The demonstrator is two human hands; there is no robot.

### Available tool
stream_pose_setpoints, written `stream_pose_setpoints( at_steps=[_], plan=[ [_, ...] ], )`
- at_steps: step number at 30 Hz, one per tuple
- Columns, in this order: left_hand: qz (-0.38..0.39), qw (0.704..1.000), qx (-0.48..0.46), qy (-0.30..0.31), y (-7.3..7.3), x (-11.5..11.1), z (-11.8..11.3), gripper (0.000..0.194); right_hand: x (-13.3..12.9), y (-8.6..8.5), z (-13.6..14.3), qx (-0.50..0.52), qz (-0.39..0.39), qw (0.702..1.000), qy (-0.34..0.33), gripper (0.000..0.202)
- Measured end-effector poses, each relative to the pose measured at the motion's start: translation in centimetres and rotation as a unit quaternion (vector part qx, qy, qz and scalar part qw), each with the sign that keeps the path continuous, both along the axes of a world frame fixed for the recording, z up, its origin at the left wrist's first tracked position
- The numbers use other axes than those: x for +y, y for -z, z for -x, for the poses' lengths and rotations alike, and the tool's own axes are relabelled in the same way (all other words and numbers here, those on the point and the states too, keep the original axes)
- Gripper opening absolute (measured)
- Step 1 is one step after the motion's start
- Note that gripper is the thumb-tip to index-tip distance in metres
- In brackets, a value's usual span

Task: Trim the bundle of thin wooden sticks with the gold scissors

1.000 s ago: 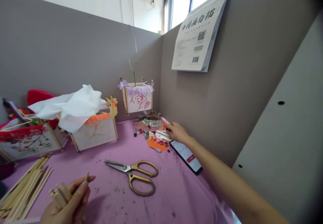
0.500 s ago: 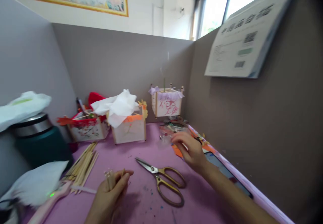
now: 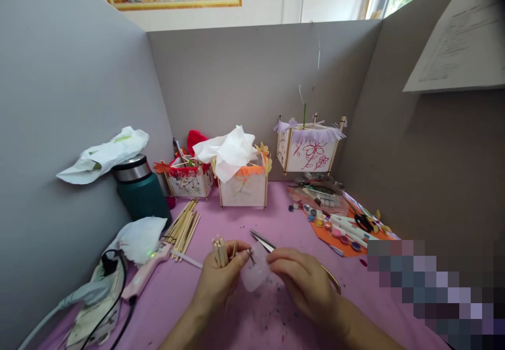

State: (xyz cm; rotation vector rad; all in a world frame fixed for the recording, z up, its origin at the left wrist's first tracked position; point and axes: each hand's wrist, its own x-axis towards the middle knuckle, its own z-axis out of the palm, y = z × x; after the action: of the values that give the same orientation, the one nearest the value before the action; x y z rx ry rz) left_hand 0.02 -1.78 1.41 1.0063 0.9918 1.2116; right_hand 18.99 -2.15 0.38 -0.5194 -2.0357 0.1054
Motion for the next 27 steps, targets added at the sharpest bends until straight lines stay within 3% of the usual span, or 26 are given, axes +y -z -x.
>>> stream_pose_setpoints(
  at_steps=[2,4,8,11,14,18,22,25,27],
  plan=[
    [-0.005,1.0,0.016,-0.005,0.2,0.2,0.1,0.032,-0.1,0.1,0.3,0.019,0.057,0.998,-0.014,0.022],
    [0.005,0.999,0.027,0.03,0.3,0.2,0.0,0.031,-0.2,0.2,0.6,0.07,0.159,0.985,-0.008,0.015],
    [0.025,0.992,0.021,0.118,0.2,-0.2,-0.3,0.036,-0.1,0.4,1.1,0.197,0.391,0.899,0.016,0.01],
    [0.022,0.993,0.033,0.111,0.2,-0.3,-0.3,0.041,0.0,0.6,1.3,0.229,0.455,0.861,0.001,0.015],
    [0.03,0.996,0.053,0.065,0.4,-0.1,-0.1,0.038,-0.1,0.5,1.3,0.211,0.46,0.862,0.018,0.016],
    [0.027,0.995,0.085,0.053,0.8,0.2,0.0,0.034,-0.4,0.2,1.5,0.183,0.459,0.869,0.025,0.018],
    [0.016,0.998,0.067,0.011,0.8,0.3,0.0,0.032,-0.7,0.4,1.8,0.162,0.466,0.87,0.021,0.018],
    [0.014,0.998,0.062,0.012,0.7,0.3,-0.1,0.031,-0.8,0.7,1.9,0.09,0.411,0.905,0.059,0.014],
    [0.015,0.999,0.046,0.021,0.7,0.3,-0.2,0.031,-0.8,0.9,1.6,0.059,0.309,0.945,0.088,0.013]
  ],
)
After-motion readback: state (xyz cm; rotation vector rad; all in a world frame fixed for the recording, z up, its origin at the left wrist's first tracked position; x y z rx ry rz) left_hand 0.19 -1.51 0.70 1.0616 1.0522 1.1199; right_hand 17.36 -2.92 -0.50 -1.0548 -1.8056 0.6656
